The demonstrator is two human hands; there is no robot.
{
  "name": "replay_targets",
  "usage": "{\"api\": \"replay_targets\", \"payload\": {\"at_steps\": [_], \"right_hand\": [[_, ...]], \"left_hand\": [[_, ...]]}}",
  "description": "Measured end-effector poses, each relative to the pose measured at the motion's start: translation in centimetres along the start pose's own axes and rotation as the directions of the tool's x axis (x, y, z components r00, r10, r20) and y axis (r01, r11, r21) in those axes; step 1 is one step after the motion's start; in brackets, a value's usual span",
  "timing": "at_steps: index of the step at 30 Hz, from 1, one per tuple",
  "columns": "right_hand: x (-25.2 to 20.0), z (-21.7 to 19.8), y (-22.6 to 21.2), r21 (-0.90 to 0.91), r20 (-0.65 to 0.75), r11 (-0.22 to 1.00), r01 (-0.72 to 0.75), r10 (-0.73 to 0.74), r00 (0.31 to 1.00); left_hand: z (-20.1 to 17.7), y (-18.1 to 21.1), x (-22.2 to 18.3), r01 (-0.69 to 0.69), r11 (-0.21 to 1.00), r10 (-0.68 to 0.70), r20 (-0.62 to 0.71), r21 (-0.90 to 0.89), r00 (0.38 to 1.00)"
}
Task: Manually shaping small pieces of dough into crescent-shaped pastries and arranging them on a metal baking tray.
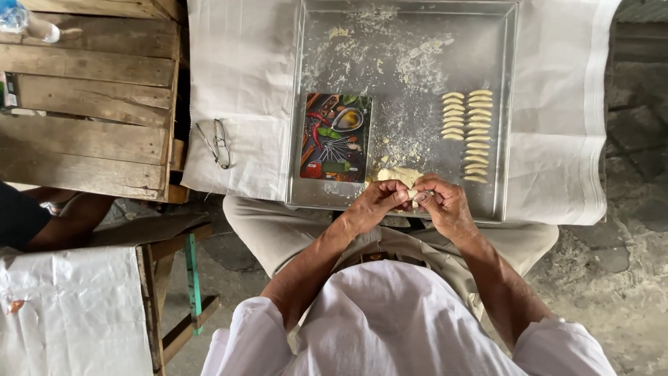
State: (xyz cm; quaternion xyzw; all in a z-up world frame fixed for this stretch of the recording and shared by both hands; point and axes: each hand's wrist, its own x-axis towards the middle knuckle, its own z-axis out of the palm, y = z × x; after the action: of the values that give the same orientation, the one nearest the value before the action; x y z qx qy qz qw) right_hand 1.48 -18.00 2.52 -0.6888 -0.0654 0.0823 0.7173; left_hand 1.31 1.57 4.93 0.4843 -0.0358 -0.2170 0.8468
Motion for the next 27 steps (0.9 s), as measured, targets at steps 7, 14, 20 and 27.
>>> {"api": "replay_targets", "payload": {"at_steps": [7,14,20,27], "right_hand": [[0.2,1.2,-2.8,-0.038,0.125,0.998,-0.051,0.055,0.991],[1.0,2.9,-2.0,-0.123,-0.048,0.989,0.081,-0.088,0.995],[0.7,2.3,1.0,-0.205,-0.149,0.971,0.119,-0.152,0.977],[-0.1,1.3,2.8,-0.350,-0.190,0.900,0.261,-0.341,0.921]], "left_hand": [[-1.7,-1.2,0.6,0.075,0.993,-0.072,0.036,-0.088,0.997],[-0.8,-2.3,1.1,-0.052,0.982,0.019,-0.181,-0.184,0.983],[0.4,1.1,0.2,-0.136,0.991,0.132,-0.193,-0.007,0.972],[0.1,0.5,0.3,-0.095,0.972,0.139,-0.199,0.216,0.970]]}}
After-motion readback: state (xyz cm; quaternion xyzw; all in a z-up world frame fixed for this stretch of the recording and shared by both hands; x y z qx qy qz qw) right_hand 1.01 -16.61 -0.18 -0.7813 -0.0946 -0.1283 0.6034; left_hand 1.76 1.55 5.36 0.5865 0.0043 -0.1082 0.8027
